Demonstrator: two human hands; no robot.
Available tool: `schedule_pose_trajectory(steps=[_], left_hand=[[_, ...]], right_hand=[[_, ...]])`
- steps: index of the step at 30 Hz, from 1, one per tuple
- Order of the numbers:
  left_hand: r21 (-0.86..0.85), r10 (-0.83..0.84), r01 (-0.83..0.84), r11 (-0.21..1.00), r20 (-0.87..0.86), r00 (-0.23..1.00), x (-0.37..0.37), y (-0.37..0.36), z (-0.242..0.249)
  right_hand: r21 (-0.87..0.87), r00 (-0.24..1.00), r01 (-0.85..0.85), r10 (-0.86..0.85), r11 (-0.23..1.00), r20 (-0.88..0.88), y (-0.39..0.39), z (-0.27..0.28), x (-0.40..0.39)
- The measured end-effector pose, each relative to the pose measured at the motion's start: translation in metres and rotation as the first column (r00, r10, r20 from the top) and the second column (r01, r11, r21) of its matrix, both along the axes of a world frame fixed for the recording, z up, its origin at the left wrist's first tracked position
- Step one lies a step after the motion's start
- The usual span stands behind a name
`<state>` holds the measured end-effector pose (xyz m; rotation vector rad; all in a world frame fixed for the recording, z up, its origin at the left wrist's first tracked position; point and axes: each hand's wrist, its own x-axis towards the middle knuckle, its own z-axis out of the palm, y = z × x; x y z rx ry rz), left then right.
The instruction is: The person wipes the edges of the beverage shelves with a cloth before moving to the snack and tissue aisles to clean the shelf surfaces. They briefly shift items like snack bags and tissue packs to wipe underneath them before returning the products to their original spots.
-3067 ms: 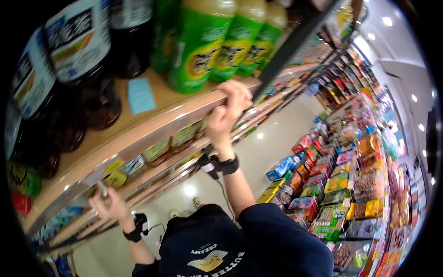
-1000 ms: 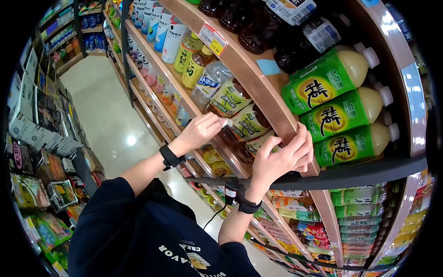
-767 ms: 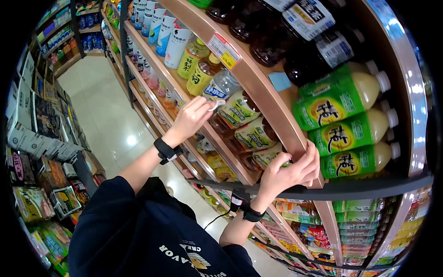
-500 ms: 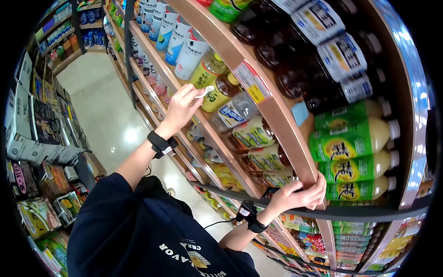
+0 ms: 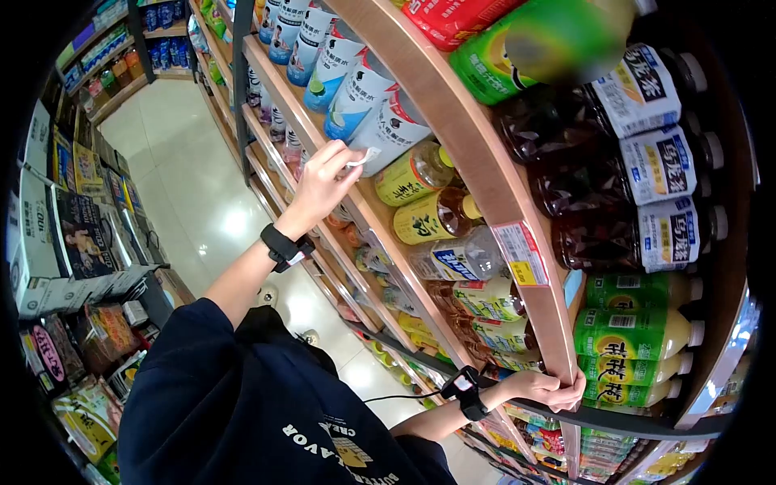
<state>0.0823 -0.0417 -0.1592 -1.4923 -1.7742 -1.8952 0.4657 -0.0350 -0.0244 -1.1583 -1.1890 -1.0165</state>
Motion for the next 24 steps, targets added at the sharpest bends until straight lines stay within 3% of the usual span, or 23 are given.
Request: schedule_pose_trajectory(steps=[3, 10, 14, 20, 22, 24], left_hand=[[-0.013, 0.005, -0.005, 1.0, -0.029, 1.0, -0.012, 0.002, -0.003], [-0.029, 0.006, -0.001, 1.0, 0.165, 0.986, -0.052, 0.007, 0.001], [0.022, 0.0, -0.004, 1.0, 0.175, 0.985, -0.061, 0.002, 0.008], [0.034, 0.166, -0.172, 0.984, 0.141, 0.976, -0.09, -0.021, -0.001], [-0.013, 0.226, -0.226, 0.974, 0.138, 0.964, -0.102, -0.037, -0.004], [-0.063, 0.289, -0.283, 0.957, 0.127, 0.949, -0.117, -0.056, -0.008]], right_hand=[[0.019, 1.0, 0.014, -0.015, 1.0, 0.009, 0.002, 0.0, 0.001], [-0.062, 0.999, 0.026, -0.029, 0.998, -0.042, -0.005, 0.0, -0.002], [-0.045, 0.998, 0.051, -0.053, 0.998, -0.032, -0.005, 0.001, -0.004], [-0.141, 0.996, 0.073, -0.079, 0.987, -0.037, -0.014, 0.003, -0.01], [-0.116, 1.0, -0.011, 0.009, 0.993, -0.014, -0.022, -0.001, -0.022], [0.025, 0.99, -0.127, 0.125, 0.992, 0.069, -0.022, -0.01, -0.046]])
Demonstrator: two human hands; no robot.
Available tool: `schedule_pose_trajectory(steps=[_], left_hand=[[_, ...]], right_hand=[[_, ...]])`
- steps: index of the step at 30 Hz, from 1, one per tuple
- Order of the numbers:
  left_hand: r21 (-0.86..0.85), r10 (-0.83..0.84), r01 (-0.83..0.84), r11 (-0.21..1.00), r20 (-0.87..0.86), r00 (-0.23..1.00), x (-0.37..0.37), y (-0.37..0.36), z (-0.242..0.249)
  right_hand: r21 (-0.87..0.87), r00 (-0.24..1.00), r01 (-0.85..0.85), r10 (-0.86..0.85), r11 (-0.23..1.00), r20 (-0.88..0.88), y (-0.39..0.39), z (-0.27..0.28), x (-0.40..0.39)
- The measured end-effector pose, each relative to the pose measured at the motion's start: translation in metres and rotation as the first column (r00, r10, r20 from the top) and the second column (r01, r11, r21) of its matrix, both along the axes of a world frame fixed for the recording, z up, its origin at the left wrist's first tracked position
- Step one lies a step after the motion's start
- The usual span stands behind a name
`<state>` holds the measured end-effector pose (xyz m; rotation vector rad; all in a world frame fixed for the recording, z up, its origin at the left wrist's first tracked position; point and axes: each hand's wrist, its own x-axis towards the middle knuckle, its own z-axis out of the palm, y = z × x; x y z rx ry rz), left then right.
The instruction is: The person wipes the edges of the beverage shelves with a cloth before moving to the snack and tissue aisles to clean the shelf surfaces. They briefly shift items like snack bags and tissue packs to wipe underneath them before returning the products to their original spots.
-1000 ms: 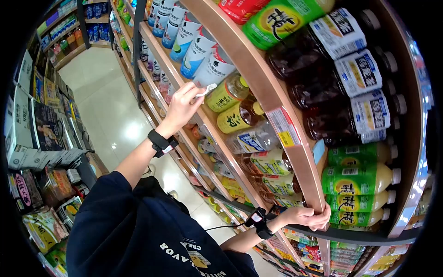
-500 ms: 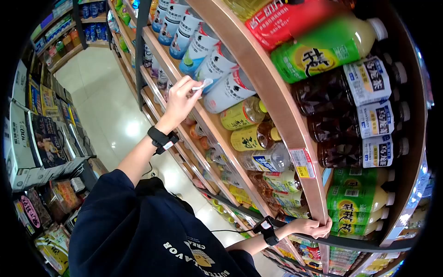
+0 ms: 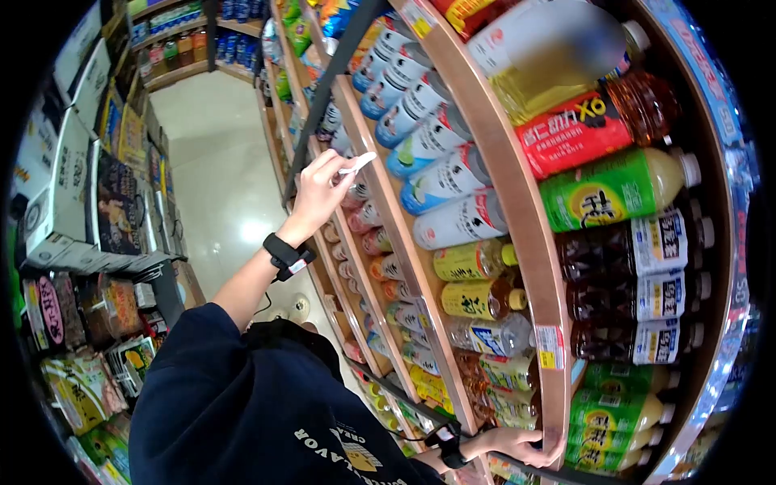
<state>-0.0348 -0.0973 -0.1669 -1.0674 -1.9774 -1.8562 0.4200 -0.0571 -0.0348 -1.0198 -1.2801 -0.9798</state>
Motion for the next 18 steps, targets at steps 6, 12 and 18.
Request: schedule_pose_trajectory(steps=[6, 12, 18], left_hand=[[-0.034, 0.155, -0.157, 0.987, -0.063, 0.986, -0.036, -0.046, -0.002], [-0.032, 0.226, -0.231, 0.972, -0.107, 0.968, -0.052, -0.025, 0.016], [-0.109, 0.12, -0.134, 0.985, -0.126, 0.985, -0.075, 0.05, 0.01]], right_hand=[[-0.315, 0.683, -0.694, 0.73, 0.648, -0.004, 0.01, -0.058, -0.131], [-0.696, 0.13, -0.715, 0.991, 0.066, -0.04, 0.012, -0.064, -0.211], [-0.774, 0.048, -0.623, 0.982, -0.115, -0.184, 0.037, -0.07, -0.22]])
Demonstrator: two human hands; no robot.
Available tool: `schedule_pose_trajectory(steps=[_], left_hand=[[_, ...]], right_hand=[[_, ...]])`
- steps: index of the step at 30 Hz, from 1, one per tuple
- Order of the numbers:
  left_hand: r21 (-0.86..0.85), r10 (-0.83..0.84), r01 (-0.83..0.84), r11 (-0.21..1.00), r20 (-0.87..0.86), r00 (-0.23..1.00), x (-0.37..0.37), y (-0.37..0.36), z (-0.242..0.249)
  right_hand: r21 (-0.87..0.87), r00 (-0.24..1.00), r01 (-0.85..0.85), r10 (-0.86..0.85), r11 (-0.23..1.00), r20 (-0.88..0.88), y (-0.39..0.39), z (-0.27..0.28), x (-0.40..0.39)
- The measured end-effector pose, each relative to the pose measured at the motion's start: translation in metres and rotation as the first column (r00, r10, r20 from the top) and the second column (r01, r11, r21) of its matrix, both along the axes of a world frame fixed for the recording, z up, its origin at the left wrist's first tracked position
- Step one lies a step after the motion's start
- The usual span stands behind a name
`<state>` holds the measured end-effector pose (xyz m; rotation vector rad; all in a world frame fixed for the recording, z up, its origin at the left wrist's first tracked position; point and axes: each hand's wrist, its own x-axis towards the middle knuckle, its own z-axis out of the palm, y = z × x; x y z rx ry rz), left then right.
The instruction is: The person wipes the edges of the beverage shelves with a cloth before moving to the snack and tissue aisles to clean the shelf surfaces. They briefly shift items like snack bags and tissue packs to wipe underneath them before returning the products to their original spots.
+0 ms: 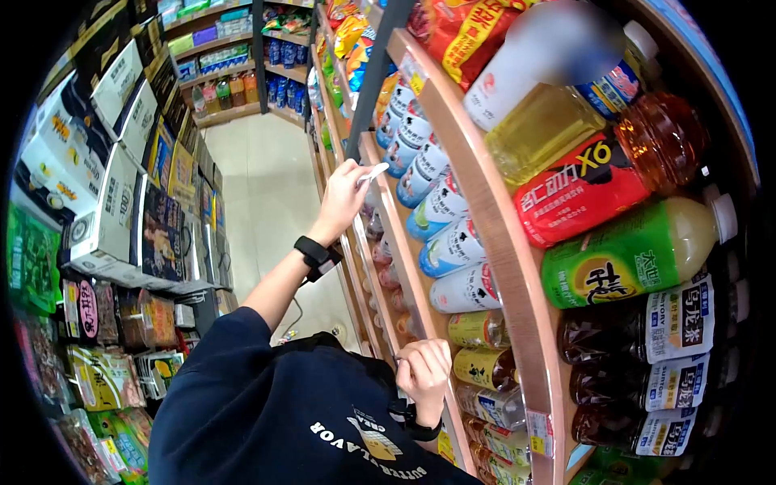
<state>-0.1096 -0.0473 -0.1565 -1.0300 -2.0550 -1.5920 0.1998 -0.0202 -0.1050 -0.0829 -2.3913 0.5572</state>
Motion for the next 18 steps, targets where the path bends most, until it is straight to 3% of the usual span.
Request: schedule_pose_trajectory(steps=[4, 9, 14, 18], left_hand=[[-0.135, -0.027, 0.017, 0.991, -0.069, 0.997, 0.011, 0.024, -0.02], [-0.092, -0.031, 0.015, 0.996, -0.175, 0.984, 0.01, 0.023, -0.028], [-0.135, -0.039, 0.021, 0.991, -0.133, 0.99, -0.033, 0.021, -0.03], [-0.142, -0.102, 0.089, 0.986, -0.083, 0.991, -0.069, 0.023, -0.025]], right_hand=[[-0.014, 1.0, 0.018, -0.018, 1.0, 0.013, 0.02, -0.006, 0.0], [-0.011, 0.997, -0.021, 0.021, 1.0, 0.075, 0.028, 0.001, -0.015], [0.017, 0.995, -0.026, 0.024, 1.0, 0.101, 0.024, -0.008, -0.036], [-0.005, 0.99, 0.066, -0.065, 0.998, 0.129, 0.011, -0.015, -0.061]])
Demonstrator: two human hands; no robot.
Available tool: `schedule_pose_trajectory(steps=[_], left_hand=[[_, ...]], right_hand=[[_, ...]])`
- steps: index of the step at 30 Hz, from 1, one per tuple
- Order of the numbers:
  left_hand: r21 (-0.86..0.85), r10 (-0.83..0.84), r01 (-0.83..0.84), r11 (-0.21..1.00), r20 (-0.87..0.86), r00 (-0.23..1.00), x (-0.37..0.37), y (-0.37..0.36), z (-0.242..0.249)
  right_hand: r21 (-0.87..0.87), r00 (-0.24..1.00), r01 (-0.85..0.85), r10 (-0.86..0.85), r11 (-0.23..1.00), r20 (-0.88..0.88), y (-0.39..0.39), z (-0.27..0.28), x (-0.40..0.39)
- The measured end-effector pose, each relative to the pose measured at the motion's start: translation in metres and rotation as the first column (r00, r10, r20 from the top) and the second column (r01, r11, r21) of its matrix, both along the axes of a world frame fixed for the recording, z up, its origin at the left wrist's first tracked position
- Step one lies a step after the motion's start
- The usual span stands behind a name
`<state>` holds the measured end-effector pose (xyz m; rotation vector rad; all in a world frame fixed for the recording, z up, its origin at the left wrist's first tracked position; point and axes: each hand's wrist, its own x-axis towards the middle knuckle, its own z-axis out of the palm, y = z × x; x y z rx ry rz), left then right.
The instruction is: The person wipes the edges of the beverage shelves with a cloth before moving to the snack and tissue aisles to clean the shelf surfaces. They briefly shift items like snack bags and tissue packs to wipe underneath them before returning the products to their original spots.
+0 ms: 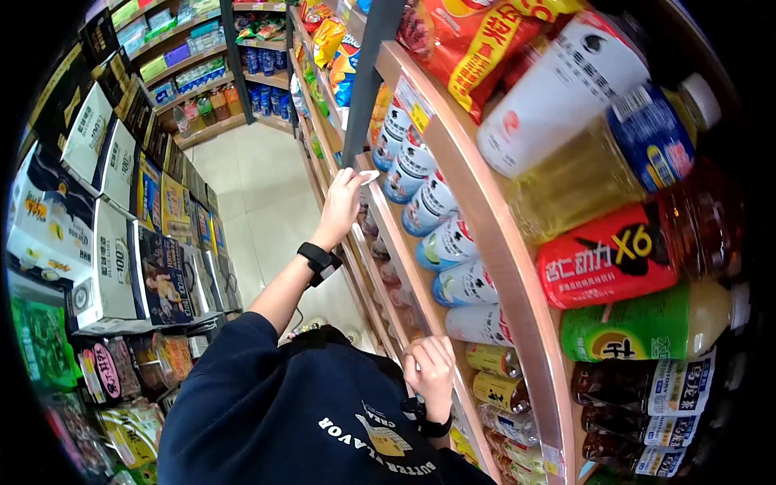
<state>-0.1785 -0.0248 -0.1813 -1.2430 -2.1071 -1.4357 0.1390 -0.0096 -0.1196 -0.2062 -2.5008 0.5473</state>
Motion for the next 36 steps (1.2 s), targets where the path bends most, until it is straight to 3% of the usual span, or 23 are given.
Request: schedule_pose_trajectory(steps=[7, 14, 19, 25, 29, 34, 36], left_hand=[[0.023, -0.07, 0.069, 0.997, 0.022, 0.997, -0.053, 0.002, -0.004], [0.054, -0.186, 0.183, 0.982, 0.043, 0.982, -0.063, -0.002, -0.003], [0.056, -0.269, 0.267, 0.962, 0.031, 0.963, -0.06, -0.008, -0.005], [0.068, -0.354, 0.353, 0.933, 0.012, 0.935, -0.062, -0.01, -0.009], [-0.029, -0.544, 0.545, 0.838, 0.013, 0.839, -0.084, -0.03, -0.002], [-0.049, -0.359, 0.36, 0.932, 0.026, 0.933, -0.167, -0.051, -0.015], [0.048, -0.229, 0.23, 0.972, -0.034, 0.973, -0.215, -0.047, -0.006]], right_hand=[[-0.067, 0.989, 0.122, -0.116, 0.99, 0.09, -0.031, -0.011, -0.061], [-0.067, 0.984, 0.112, -0.101, 0.991, 0.146, -0.065, -0.028, -0.115], [-0.132, 0.986, 0.036, -0.014, 0.991, 0.163, -0.081, -0.026, -0.147], [-0.083, 0.973, -0.091, 0.106, 0.992, 0.207, -0.066, -0.039, -0.19], [-0.11, 0.96, -0.219, 0.234, 0.97, 0.152, -0.059, -0.043, -0.241], [-0.092, 0.943, -0.31, 0.318, 0.946, 0.095, -0.034, -0.04, -0.312], [-0.074, 0.949, -0.306, 0.311, 0.949, 0.055, -0.021, -0.039, -0.339]])
